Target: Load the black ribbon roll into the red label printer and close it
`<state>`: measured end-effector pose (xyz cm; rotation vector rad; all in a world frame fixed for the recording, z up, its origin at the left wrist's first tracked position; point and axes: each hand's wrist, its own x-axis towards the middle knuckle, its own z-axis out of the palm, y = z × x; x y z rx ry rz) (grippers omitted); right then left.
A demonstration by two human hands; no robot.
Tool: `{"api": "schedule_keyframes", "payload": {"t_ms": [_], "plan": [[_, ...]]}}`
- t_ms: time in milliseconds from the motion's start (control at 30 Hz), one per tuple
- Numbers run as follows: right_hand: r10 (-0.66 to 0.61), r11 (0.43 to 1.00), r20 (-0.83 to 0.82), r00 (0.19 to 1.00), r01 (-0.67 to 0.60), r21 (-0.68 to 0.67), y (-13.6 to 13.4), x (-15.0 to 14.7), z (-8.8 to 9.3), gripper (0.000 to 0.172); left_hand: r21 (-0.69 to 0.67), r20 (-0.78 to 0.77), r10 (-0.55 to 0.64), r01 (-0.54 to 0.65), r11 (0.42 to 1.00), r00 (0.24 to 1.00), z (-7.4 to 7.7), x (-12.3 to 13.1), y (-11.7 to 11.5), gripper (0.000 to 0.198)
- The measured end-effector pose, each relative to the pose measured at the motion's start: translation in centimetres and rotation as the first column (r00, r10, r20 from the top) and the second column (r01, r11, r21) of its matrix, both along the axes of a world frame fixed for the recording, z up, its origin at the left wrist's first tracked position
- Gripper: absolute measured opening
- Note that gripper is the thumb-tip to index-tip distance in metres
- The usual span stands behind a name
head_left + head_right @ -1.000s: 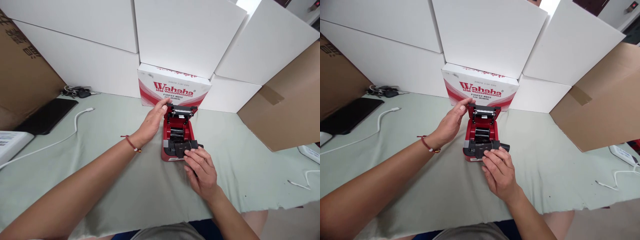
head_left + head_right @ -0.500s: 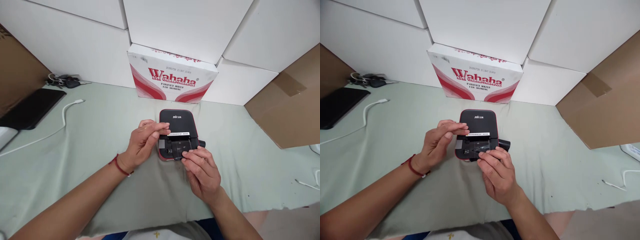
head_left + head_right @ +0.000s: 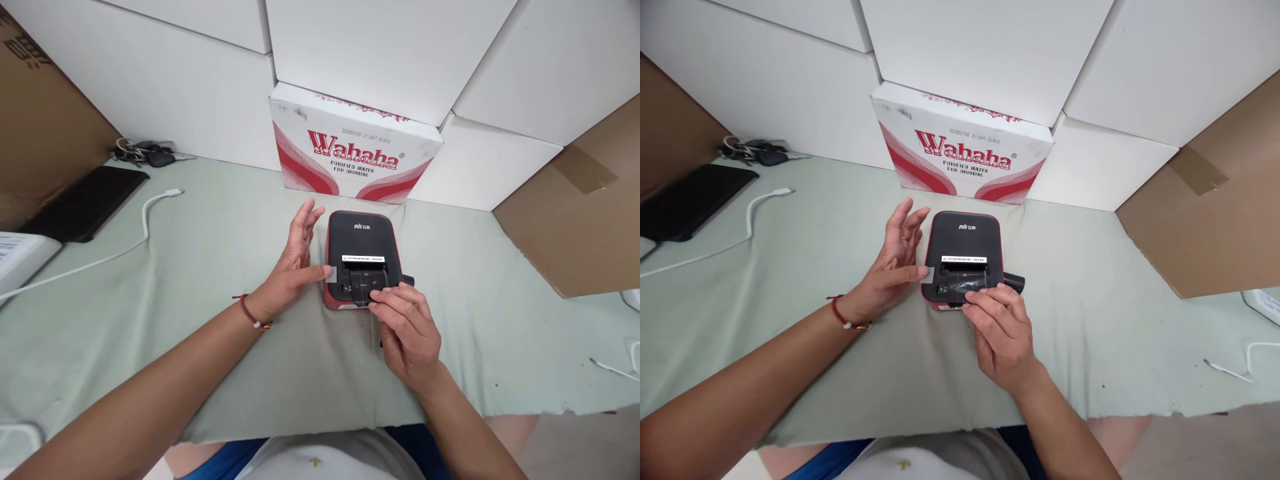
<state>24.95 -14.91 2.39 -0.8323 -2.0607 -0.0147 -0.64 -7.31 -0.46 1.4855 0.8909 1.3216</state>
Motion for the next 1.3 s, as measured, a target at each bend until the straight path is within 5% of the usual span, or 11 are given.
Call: {"api": "schedule_keyframes", "payload": {"t_ms": [133,367,500,667,733,833,900,967,1133,1300], "plan": [[0.003,1.000,0.006,1.000,-0.003,0.014,0.1,0.0,0.2,0.047,-0.160,0.096,-0.131,0.145,0.976,0.987,-1.6,0.5,0.6,0.127],[0.071,0.997,0.078,0.994,-0.072,0.007,0.3,0.4,1.4,0.041,-0.129,0.079,-0.199,0.208,0.970,0.977,-2.3,0.6,0.5,0.124],[0.097,0.987,0.114,0.989,-0.081,-0.136,0.8,0.9,4.2,0.034,-0.133,0.133,-0.206,0.224,0.966,0.969,-2.1,0.8,0.5,0.122],[-0.070,0.902,0.208,0.976,0.151,-0.404,5.2,0.8,8.8,0.019,-0.144,0.180,-0.179,0.206,0.968,0.967,-2.0,1.2,0.6,0.118],[-0.046,0.863,0.401,0.915,0.239,-0.445,8.1,-0.4,9.8,0.021,-0.130,0.185,-0.182,0.208,0.969,0.966,-2.0,1.2,0.7,0.113],[0.057,0.820,0.763,0.644,0.406,-0.403,11.9,-2.9,9.9,0.030,-0.104,0.164,-0.181,0.200,0.974,0.970,-2.0,1.2,0.9,0.108],[0.078,0.811,0.876,0.476,0.481,-0.333,13.5,-4.6,9.4,0.038,-0.093,0.146,-0.166,0.181,0.979,0.975,-2.2,1.2,1.1,0.110],[0.081,0.809,0.906,0.415,0.504,-0.303,14.2,-5.8,8.9,0.037,-0.086,0.132,-0.154,0.166,0.982,0.979,-2.3,1.3,1.3,0.111],[0.060,0.801,0.899,0.435,0.516,-0.303,13.3,-5.9,9.3,0.030,-0.091,0.134,-0.157,0.170,0.981,0.978,-2.3,1.3,1.4,0.109],[0.009,0.736,0.657,0.754,0.440,-0.515,9.5,-0.9,13.5,0.025,-0.105,0.174,-0.172,0.192,0.976,0.970,-2.1,1.1,1.1,0.104]]}}
